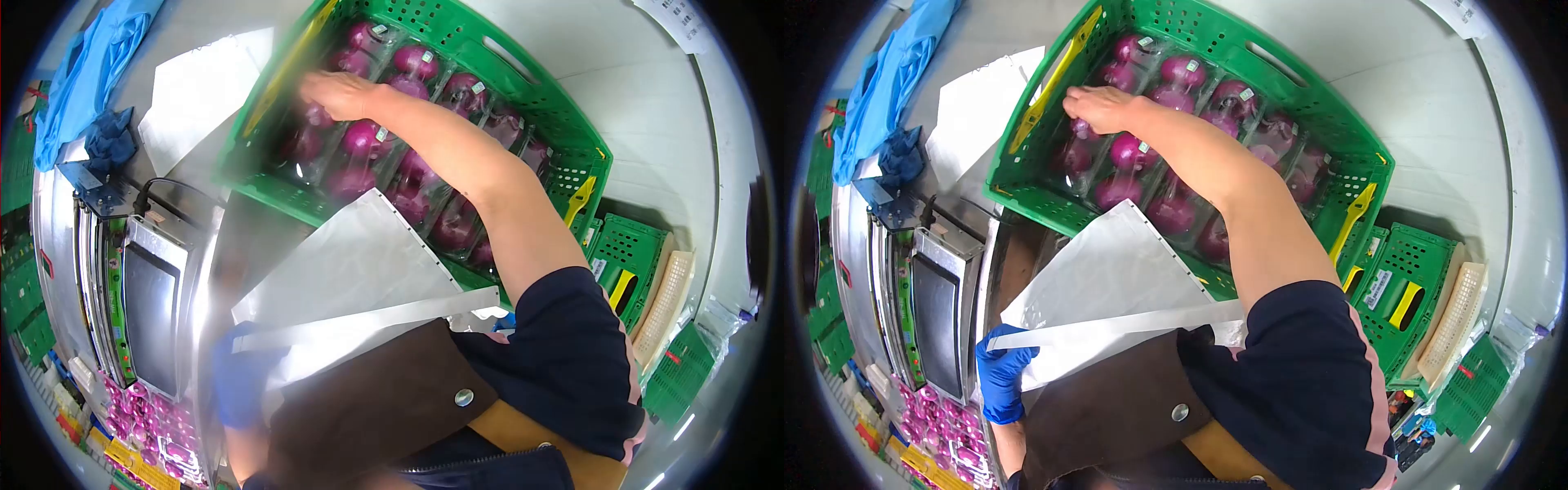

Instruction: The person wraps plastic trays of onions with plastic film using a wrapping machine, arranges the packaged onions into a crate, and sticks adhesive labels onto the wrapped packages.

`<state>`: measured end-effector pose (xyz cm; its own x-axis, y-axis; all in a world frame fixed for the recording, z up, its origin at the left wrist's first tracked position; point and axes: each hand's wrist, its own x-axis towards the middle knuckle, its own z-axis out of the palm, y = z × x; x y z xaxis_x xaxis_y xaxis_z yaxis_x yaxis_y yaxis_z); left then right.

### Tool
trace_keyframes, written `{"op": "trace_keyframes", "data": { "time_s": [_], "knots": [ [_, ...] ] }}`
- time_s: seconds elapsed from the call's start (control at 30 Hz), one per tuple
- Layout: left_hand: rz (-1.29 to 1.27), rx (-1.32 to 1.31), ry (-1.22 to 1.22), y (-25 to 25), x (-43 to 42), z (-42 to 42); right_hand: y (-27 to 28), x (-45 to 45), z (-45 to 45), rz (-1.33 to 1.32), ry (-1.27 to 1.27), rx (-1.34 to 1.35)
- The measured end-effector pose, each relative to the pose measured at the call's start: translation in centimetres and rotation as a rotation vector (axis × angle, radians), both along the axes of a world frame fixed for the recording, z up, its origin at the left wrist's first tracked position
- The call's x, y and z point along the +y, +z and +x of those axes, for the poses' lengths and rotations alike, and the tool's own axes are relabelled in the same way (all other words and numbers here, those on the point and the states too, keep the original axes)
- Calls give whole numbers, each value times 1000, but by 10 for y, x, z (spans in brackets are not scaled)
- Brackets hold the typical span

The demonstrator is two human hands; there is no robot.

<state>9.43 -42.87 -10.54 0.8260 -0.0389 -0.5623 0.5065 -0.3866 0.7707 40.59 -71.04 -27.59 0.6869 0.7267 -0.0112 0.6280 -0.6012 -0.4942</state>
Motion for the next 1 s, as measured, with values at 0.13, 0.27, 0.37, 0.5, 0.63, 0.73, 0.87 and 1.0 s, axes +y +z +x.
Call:
{"op": "trace_keyframes", "data": {
  "time_s": [0.13, 0.27, 0.37, 0.5, 0.63, 0.73, 0.87, 1.0],
  "knots": [
    [-89, 181, 209, 18, -14, 15, -21, -15, -5, 157, -210, -363],
    [-121, 167, 221, 19, -23, 22, -10, -34, -27, 112, -252, -231],
    [-134, 194, 258, 24, -33, 25, -20, -32, -26, -64, -114, -235],
    [-183, 109, 344, 26, -29, 16, 65, -11, -49, 411, -224, 50],
    [-259, -4, 610, 28, -16, -4, 144, -19, -144, 235, 547, 788],
    [-253, -269, 398, 9, 11, -30, 149, -20, -214, 11, 543, 473],
    [-340, 24, 414, 16, 11, -44, 96, -53, -315, 238, 152, 1286],
    [-615, -26, 437, -31, 35, -99, 154, 36, -302, 129, -114, 1167]
  ]
}}
